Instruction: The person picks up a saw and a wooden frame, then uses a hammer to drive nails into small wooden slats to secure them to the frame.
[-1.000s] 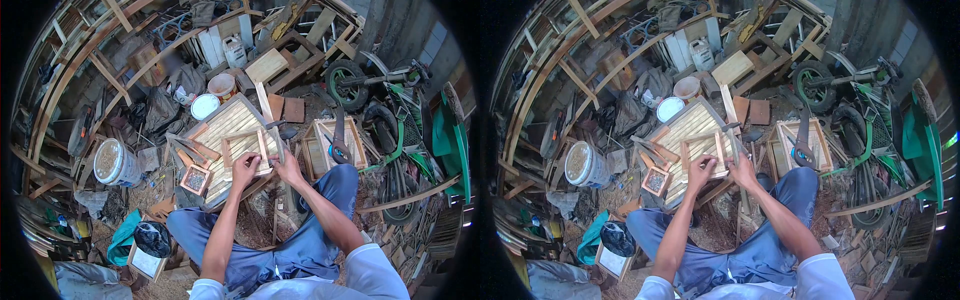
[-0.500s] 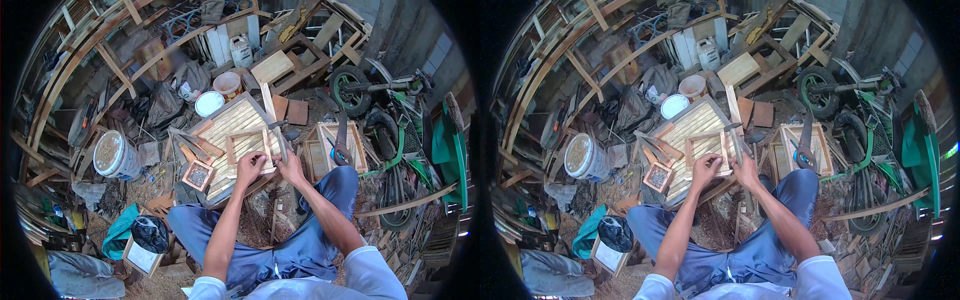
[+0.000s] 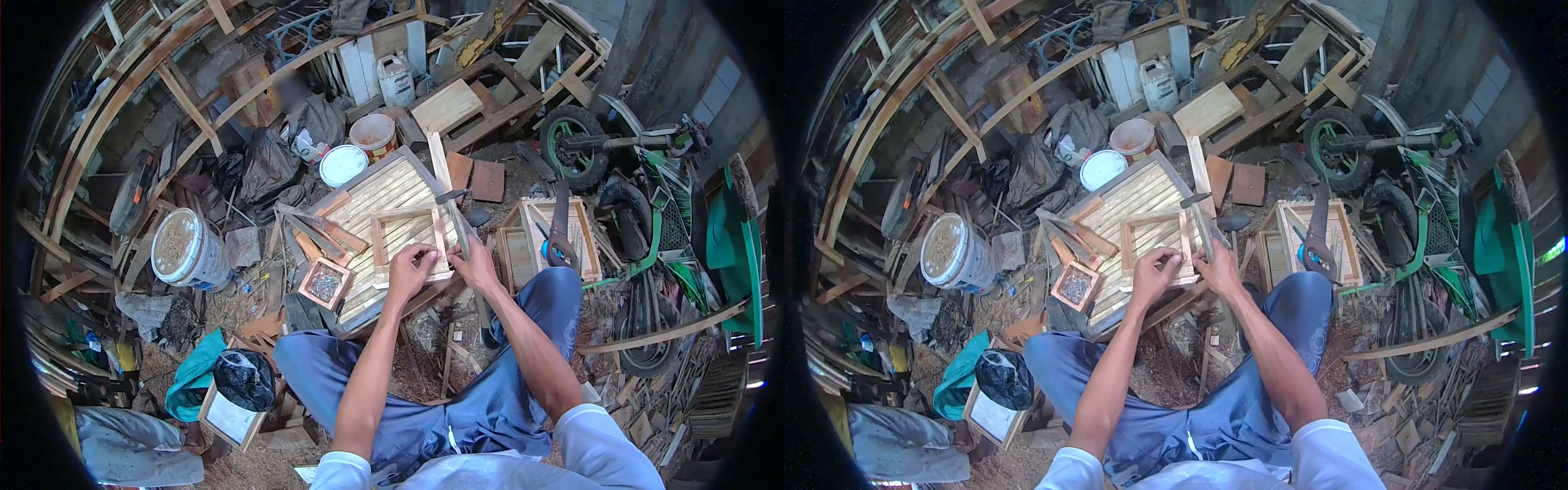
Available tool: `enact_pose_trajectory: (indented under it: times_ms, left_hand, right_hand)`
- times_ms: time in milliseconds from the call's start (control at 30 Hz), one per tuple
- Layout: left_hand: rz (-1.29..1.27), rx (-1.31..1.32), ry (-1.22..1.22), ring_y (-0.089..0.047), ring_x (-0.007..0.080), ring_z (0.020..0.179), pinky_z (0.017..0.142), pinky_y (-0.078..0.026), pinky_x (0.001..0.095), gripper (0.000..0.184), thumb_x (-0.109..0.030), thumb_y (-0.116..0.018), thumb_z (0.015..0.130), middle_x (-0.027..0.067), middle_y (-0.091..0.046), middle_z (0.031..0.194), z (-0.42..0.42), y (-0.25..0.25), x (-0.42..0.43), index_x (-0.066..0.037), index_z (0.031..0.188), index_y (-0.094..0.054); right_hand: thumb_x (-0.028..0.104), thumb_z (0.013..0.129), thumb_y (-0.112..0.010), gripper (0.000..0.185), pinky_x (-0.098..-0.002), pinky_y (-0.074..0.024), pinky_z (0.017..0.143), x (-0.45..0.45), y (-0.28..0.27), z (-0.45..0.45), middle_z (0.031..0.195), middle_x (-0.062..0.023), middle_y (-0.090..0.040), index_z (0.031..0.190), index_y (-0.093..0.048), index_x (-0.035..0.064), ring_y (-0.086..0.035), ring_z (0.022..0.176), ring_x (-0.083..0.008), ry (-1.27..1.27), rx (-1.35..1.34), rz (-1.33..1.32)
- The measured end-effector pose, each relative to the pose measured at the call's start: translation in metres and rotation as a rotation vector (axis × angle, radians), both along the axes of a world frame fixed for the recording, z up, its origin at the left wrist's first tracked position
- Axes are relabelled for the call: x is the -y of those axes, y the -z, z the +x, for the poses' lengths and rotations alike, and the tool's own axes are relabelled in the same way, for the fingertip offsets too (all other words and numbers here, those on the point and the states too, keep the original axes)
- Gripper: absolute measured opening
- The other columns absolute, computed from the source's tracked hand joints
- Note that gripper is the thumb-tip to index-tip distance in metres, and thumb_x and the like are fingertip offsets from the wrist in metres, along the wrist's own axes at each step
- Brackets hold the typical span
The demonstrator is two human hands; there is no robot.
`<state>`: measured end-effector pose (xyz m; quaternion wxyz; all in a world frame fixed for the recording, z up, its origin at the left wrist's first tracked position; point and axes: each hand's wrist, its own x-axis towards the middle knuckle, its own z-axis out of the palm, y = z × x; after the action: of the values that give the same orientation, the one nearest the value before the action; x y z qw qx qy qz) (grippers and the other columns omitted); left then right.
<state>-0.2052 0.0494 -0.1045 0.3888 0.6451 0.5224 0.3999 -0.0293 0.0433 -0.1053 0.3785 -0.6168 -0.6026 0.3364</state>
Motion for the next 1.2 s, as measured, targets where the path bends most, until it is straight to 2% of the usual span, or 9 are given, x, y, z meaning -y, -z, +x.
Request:
enact_pose_trajectory:
  times_ms: [100, 200, 233, 433, 633, 733, 833, 933, 1200]
  left_hand:
    - [0.115, -0.022, -0.077, -0.067, 0.0221, 0.081, 0.075, -0.051, 0.0327, 0.015, -0.014, -0.066, 0.087, 0.0111, -0.070, 0.087, 0.003, 0.008, 0.000, -0.002, 0.095, -0.071]
    - [0.319, -0.246, -0.138, -0.066, 0.0282, 0.079, 0.073, -0.051, 0.0361, 0.014, -0.013, -0.067, 0.086, 0.0133, -0.068, 0.085, 0.011, 0.014, -0.002, -0.002, 0.095, -0.069]
    - [0.334, -0.245, -0.144, -0.065, 0.0315, 0.077, 0.072, -0.050, 0.0394, 0.015, -0.013, -0.068, 0.085, 0.0146, -0.067, 0.084, 0.013, 0.014, -0.002, -0.001, 0.094, -0.068]
    - [0.147, -0.057, -0.102, -0.068, 0.0259, 0.083, 0.076, -0.051, 0.0364, 0.017, -0.014, -0.066, 0.087, 0.0130, -0.069, 0.088, 0.006, 0.011, 0.000, -0.002, 0.099, -0.070]
    - [0.060, -0.046, -0.005, -0.067, 0.0206, 0.087, 0.080, -0.050, 0.0314, 0.015, -0.013, -0.066, 0.087, 0.0107, -0.071, 0.092, 0.006, 0.003, -0.001, -0.003, 0.096, -0.073]
    - [0.022, -0.030, 0.004, -0.066, 0.0197, 0.088, 0.082, -0.049, 0.0301, 0.014, -0.012, -0.066, 0.087, 0.0094, -0.071, 0.092, 0.007, 0.001, -0.002, -0.003, 0.094, -0.073]
    - [-0.004, -0.065, 0.011, -0.066, 0.0195, 0.088, 0.081, -0.049, 0.0297, 0.014, -0.012, -0.066, 0.086, 0.0085, -0.071, 0.092, 0.008, -0.003, 0.000, -0.003, 0.094, -0.073]
    - [0.026, -0.069, 0.009, -0.066, 0.0194, 0.088, 0.081, -0.049, 0.0296, 0.013, -0.012, -0.067, 0.086, 0.0077, -0.071, 0.092, 0.008, 0.000, -0.001, -0.003, 0.093, -0.073]
    - [-0.018, -0.074, -0.021, -0.066, 0.0180, 0.087, 0.081, -0.049, 0.0300, 0.014, -0.013, -0.067, 0.086, 0.0076, -0.072, 0.091, 0.009, -0.003, 0.001, -0.003, 0.094, -0.073]
  right_hand:
    - [0.007, 0.077, -0.071, 0.029, -0.0404, -0.0525, 0.075, 0.001, -0.006, 0.000, 0.084, -0.0133, -0.068, 0.101, -0.057, -0.0015, -0.069, 0.082, -0.0311, -0.015, -0.015, -0.008]
    - [0.008, 0.078, -0.070, 0.028, -0.0409, -0.0519, 0.074, -0.004, 0.006, -0.001, 0.084, -0.0142, -0.068, 0.100, -0.057, -0.0011, -0.068, 0.082, -0.0327, -0.022, -0.004, 0.039]
    - [0.009, 0.078, -0.069, 0.026, -0.0411, -0.0513, 0.074, -0.004, 0.006, 0.001, 0.083, -0.0145, -0.067, 0.100, -0.057, -0.0008, -0.068, 0.081, -0.0337, -0.024, 0.011, 0.055]
    - [0.008, 0.078, -0.069, 0.026, -0.0405, -0.0512, 0.075, -0.004, 0.004, 0.000, 0.082, -0.0135, -0.065, 0.099, -0.057, -0.0008, -0.066, 0.078, -0.0324, -0.016, -0.041, 0.028]
    - [0.003, 0.077, -0.067, 0.022, -0.0399, -0.0521, 0.076, 0.001, -0.002, 0.002, 0.086, -0.0151, -0.069, 0.097, -0.058, -0.0012, -0.069, 0.085, -0.0318, 0.003, -0.017, 0.071]
    - [0.001, 0.077, -0.065, 0.022, -0.0397, -0.0525, 0.078, 0.004, -0.002, 0.006, 0.089, -0.0154, -0.071, 0.097, -0.057, -0.0018, -0.069, 0.088, -0.0319, -0.021, -0.037, -0.001]
    - [-0.002, 0.076, -0.057, 0.025, -0.0356, -0.0534, 0.079, 0.006, 0.003, 0.011, 0.093, -0.0122, -0.073, 0.101, -0.053, -0.0032, -0.069, 0.088, -0.0226, -0.052, -0.025, -0.031]
    - [0.002, 0.079, -0.064, 0.022, -0.0407, -0.0525, 0.078, 0.010, 0.001, 0.011, 0.088, -0.0142, -0.072, 0.099, -0.056, -0.0022, -0.069, 0.090, -0.0321, -0.037, -0.076, -0.057]
    - [0.004, 0.081, -0.063, 0.024, -0.0422, -0.0521, 0.079, 0.012, -0.003, 0.007, 0.090, -0.0149, -0.071, 0.103, -0.057, -0.0029, -0.068, 0.089, -0.0342, -0.016, 0.003, -0.031]
